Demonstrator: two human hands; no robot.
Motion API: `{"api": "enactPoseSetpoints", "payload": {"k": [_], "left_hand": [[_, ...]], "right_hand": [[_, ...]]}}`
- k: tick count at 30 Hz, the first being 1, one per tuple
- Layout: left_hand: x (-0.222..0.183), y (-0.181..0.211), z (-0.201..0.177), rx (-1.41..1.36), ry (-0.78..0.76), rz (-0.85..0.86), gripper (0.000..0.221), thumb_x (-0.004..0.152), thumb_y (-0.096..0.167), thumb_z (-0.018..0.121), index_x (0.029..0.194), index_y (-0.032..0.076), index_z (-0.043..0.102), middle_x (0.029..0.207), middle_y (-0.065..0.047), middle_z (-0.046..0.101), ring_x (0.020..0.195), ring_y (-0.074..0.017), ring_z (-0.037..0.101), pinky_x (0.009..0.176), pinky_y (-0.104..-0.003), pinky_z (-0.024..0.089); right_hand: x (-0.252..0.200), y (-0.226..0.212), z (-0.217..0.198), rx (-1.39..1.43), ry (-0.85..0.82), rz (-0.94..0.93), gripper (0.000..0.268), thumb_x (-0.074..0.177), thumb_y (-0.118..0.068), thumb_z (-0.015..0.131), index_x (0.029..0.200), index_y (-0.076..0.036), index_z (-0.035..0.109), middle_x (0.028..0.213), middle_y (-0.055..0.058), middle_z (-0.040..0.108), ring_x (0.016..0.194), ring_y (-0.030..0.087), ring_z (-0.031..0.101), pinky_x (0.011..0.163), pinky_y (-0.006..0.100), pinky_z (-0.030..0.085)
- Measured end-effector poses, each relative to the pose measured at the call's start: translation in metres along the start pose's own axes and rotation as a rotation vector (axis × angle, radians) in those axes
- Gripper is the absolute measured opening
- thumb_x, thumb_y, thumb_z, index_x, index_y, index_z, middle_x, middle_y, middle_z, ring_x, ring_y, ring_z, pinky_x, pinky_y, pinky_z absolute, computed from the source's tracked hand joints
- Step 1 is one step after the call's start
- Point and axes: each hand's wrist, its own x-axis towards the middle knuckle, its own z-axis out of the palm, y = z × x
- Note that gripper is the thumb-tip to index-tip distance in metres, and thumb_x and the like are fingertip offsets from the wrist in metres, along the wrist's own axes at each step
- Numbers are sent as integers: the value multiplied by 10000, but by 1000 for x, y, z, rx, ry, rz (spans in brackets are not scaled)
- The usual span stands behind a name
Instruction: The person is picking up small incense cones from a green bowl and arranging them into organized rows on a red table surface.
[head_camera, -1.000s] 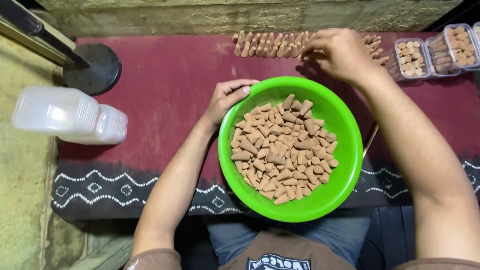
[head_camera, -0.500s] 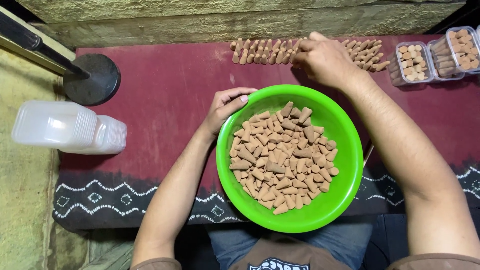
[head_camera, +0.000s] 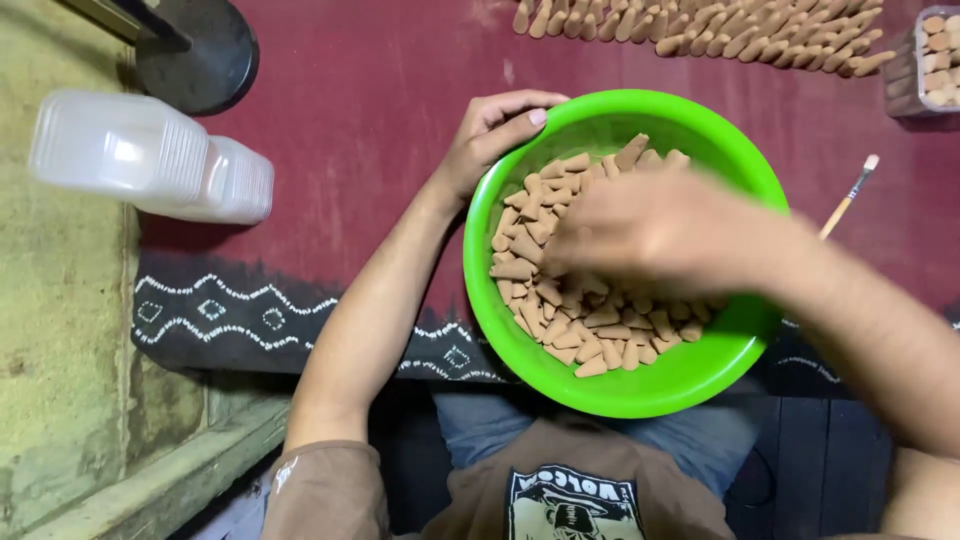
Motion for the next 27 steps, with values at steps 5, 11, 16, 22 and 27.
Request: {"api": "enactPoseSetpoints", "payload": {"k": [5,11,16,22,27], "left_hand": [[1,2,2,-42,-10,10,359,989,270,630,1227,11,705,1169,-147,751,1071,-228,726,953,-329,587],[0,28,18,-22,70,47,318,965,206,646,1184,-7,737,749,-37,637,694,-56,511,652,-194,395],[0,25,18,-44,79,45,302,956,206,660,1167,8,747,747,-28,645,697,-39,524,652,-175,383],[1,8,5,-9,50,25,324,951,254,653,1178,39,740,951,-71,697,871,-117,618,799,-237,459],[2,2,-1,47,0,-16,383,964,309,629,1210,29,716,1165,-138,757,1054,-217,725,936,-324,574]], "right_hand": [[7,-47,40,-85,-344,-286,379,907,-375,673,1057,-28,648,1008,87,633,936,283,605,648,411,538],[4,-60,48,-226,-68,-356,111,919,-67,588,844,-122,649,820,27,558,739,238,549,593,383,441],[2,-49,27,-238,-33,-314,160,1001,-125,526,891,-108,639,784,29,559,702,228,565,568,369,426],[-5,16,-50,-67,42,-6,106,957,22,670,1033,-42,708,876,117,669,757,276,670,655,377,579],[-33,92,-59,-125,83,227,223,993,150,788,1167,11,794,1076,171,751,902,243,716,763,342,643]]}}
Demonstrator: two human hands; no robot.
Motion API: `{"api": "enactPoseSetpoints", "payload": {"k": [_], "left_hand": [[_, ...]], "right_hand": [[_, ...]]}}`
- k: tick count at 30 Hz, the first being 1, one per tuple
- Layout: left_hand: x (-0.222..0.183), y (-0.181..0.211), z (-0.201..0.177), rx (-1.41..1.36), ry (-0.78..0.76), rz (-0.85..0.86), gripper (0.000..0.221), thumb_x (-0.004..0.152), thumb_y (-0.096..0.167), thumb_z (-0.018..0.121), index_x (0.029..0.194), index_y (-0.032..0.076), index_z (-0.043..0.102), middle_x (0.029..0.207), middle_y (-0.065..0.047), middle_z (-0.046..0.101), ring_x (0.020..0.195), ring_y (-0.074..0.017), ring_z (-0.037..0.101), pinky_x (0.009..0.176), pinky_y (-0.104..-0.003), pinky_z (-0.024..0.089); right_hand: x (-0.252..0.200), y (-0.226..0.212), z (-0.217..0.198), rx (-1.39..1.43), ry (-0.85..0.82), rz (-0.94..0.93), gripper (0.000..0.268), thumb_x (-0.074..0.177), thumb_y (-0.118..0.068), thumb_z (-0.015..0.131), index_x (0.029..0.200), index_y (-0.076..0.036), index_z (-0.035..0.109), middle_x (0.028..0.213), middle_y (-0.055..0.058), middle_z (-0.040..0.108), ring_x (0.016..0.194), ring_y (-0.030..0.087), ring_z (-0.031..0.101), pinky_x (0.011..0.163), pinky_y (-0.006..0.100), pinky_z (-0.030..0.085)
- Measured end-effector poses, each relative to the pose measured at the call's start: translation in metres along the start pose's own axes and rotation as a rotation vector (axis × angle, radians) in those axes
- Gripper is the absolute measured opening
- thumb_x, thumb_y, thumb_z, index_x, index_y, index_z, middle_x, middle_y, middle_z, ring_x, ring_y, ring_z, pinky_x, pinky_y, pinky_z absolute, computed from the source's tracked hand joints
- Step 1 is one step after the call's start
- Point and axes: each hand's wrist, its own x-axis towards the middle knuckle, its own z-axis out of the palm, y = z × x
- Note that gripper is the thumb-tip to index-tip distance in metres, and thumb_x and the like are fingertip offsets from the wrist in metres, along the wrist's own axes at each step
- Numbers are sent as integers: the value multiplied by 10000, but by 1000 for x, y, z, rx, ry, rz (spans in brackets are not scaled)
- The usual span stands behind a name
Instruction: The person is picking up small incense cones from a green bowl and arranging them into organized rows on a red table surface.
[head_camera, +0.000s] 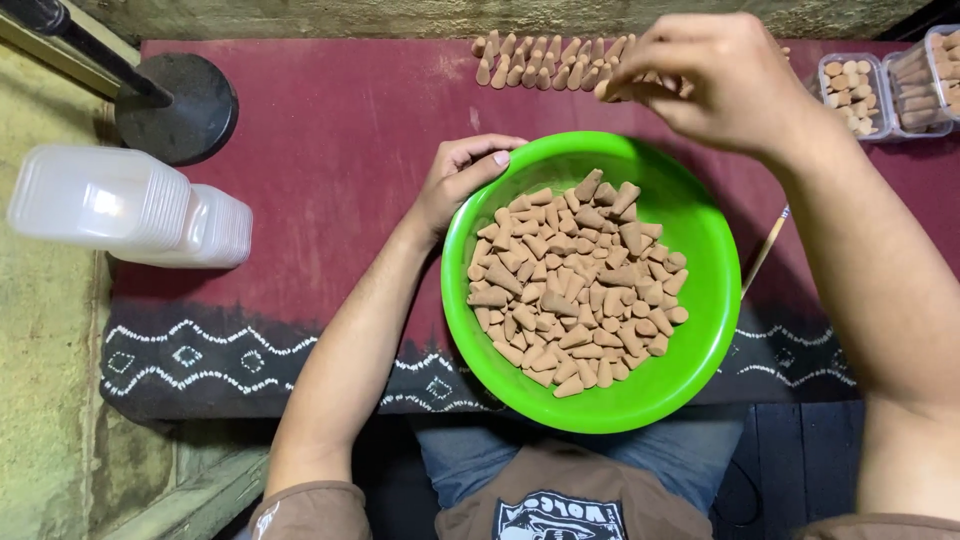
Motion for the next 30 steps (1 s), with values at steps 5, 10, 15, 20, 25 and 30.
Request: {"api": "enactPoseSetpoints", "payload": {"k": [5,10,15,20,25,30], "left_hand": [[2,1,-1,36,-11,11,392,970,322,621,1223,36,712,1190,-141,750,1086,-235,721,961,-345,573],[2,-3,-2,38,-4,15,372,978,286,610,1224,26,709,1187,-134,749,1080,-221,716,962,-328,564],[2,-3,-2,26,7,1,373,979,278,608,1223,13,707,1187,-137,748,1077,-213,712,955,-316,560],[0,-1,-1,7,-3,1,370,982,282,609,1224,21,705,1189,-134,746,1080,-219,714,960,-327,561],[-2,2,1,-15,-2,25,357,997,288,607,1213,22,706,1166,-123,750,1061,-205,719,933,-320,583],[2,-2,-1,38,-9,84,345,1004,270,591,1208,19,710,1181,-115,747,1094,-194,704,984,-306,553]], "right_hand": [[-11,55,38,-221,-134,280,165,936,-140,765,1098,-144,796,1026,40,776,867,262,733,713,448,566],[-9,72,59,-267,-223,293,175,947,-206,799,1114,-158,805,1038,11,779,885,236,741,798,481,625],[-15,91,73,-401,-326,305,335,877,-242,796,1208,-191,777,1136,-20,766,949,243,744,755,491,656],[-16,78,67,-327,-225,252,278,931,-221,814,1179,-102,774,1072,55,749,928,252,738,802,483,660],[-11,17,42,-293,-13,52,71,1032,-86,775,1102,-72,786,1026,87,748,892,253,723,718,393,609],[5,-68,49,-171,-53,-174,180,977,-70,730,1151,-112,750,1026,56,772,862,217,743,477,310,589]]}}
